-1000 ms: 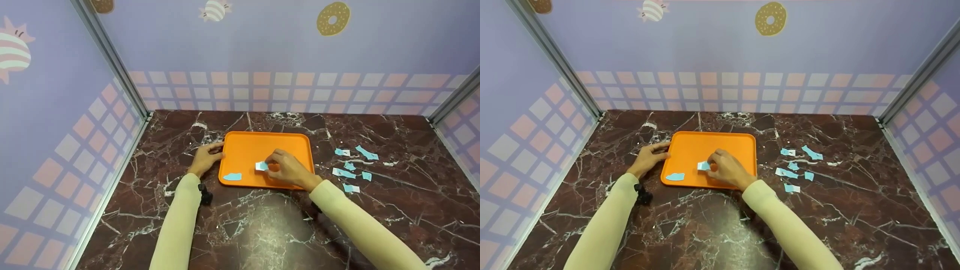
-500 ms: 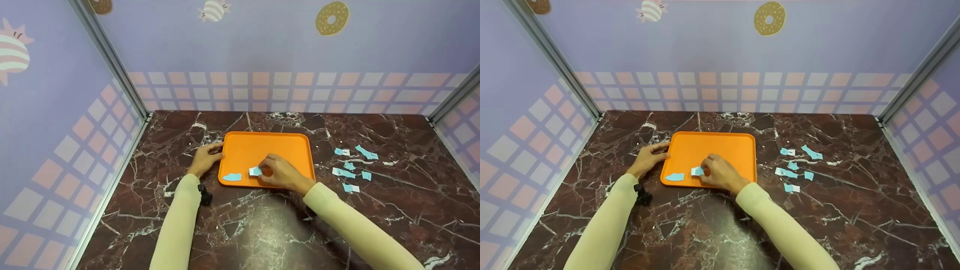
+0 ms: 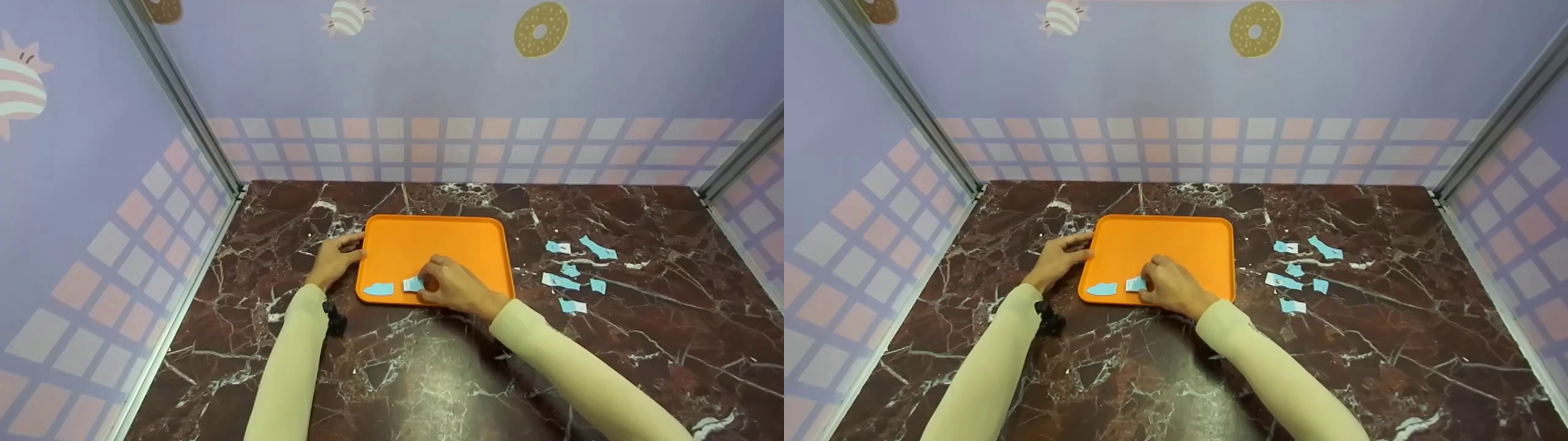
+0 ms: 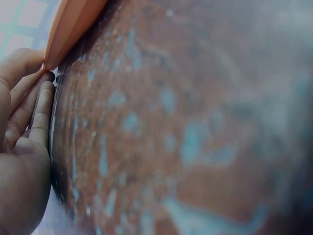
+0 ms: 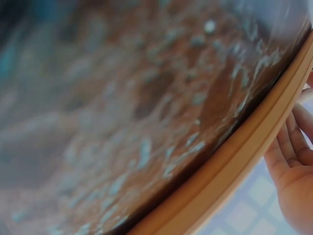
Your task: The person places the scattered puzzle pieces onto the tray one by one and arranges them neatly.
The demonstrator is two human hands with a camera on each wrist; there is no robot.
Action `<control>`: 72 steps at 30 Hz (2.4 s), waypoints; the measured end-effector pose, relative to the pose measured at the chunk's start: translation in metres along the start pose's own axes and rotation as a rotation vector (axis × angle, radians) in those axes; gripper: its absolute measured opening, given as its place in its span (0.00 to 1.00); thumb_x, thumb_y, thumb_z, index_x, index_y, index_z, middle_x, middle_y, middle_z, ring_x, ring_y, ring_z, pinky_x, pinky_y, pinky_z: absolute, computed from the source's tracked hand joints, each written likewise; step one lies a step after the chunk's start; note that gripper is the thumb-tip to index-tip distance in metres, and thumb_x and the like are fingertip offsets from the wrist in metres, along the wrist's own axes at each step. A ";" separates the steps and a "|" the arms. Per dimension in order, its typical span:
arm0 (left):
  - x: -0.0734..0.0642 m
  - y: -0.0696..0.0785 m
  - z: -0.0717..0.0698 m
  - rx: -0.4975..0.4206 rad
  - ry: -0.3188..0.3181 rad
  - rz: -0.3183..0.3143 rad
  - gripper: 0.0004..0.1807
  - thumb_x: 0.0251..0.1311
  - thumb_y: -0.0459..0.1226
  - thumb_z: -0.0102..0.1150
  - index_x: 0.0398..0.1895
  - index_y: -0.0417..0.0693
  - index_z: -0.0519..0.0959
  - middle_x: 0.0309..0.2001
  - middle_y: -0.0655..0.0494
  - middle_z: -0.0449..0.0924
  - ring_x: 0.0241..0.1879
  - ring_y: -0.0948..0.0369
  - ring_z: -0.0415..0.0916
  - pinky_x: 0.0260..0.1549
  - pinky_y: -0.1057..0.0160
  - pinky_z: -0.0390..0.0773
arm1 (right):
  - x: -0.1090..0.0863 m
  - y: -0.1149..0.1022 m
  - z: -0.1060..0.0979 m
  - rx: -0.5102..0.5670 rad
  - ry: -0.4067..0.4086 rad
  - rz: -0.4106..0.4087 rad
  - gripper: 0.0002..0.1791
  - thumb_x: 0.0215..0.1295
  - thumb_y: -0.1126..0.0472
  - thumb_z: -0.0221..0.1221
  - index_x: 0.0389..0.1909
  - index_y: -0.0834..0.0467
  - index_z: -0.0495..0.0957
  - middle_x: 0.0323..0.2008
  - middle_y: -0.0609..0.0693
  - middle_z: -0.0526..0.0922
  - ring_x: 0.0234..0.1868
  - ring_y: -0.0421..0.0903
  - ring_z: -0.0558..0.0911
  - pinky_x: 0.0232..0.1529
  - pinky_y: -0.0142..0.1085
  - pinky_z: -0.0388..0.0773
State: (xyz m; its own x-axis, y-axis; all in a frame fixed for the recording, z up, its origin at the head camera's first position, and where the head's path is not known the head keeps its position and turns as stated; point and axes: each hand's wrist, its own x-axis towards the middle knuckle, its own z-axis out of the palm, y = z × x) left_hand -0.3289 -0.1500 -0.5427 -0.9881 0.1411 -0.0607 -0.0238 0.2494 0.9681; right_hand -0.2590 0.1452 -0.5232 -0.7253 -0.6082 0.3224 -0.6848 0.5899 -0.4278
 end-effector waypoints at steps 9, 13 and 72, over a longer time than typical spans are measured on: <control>0.000 0.000 0.001 -0.003 0.007 -0.005 0.27 0.67 0.27 0.69 0.69 0.44 0.81 0.68 0.46 0.79 0.65 0.50 0.76 0.62 0.55 0.79 | 0.001 -0.003 0.003 -0.021 -0.007 0.022 0.16 0.61 0.58 0.74 0.43 0.64 0.86 0.39 0.54 0.81 0.40 0.52 0.80 0.45 0.47 0.83; -0.001 0.000 0.001 -0.004 0.009 0.001 0.27 0.67 0.27 0.69 0.69 0.43 0.81 0.69 0.45 0.78 0.66 0.49 0.76 0.63 0.54 0.78 | 0.000 -0.003 0.005 -0.033 0.002 0.011 0.16 0.60 0.58 0.75 0.42 0.64 0.86 0.39 0.54 0.81 0.39 0.52 0.80 0.44 0.47 0.83; -0.001 0.002 0.002 0.010 0.032 0.001 0.26 0.66 0.27 0.69 0.68 0.43 0.82 0.68 0.45 0.79 0.65 0.49 0.76 0.63 0.54 0.78 | -0.031 0.038 -0.059 0.074 0.105 0.134 0.15 0.66 0.65 0.73 0.49 0.69 0.85 0.44 0.60 0.84 0.45 0.60 0.84 0.50 0.52 0.84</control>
State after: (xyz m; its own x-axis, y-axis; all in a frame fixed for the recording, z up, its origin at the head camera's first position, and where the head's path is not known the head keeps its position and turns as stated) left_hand -0.3275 -0.1477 -0.5412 -0.9925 0.1105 -0.0519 -0.0217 0.2589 0.9657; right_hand -0.2669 0.2179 -0.5001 -0.8155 -0.4662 0.3429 -0.5776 0.6185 -0.5328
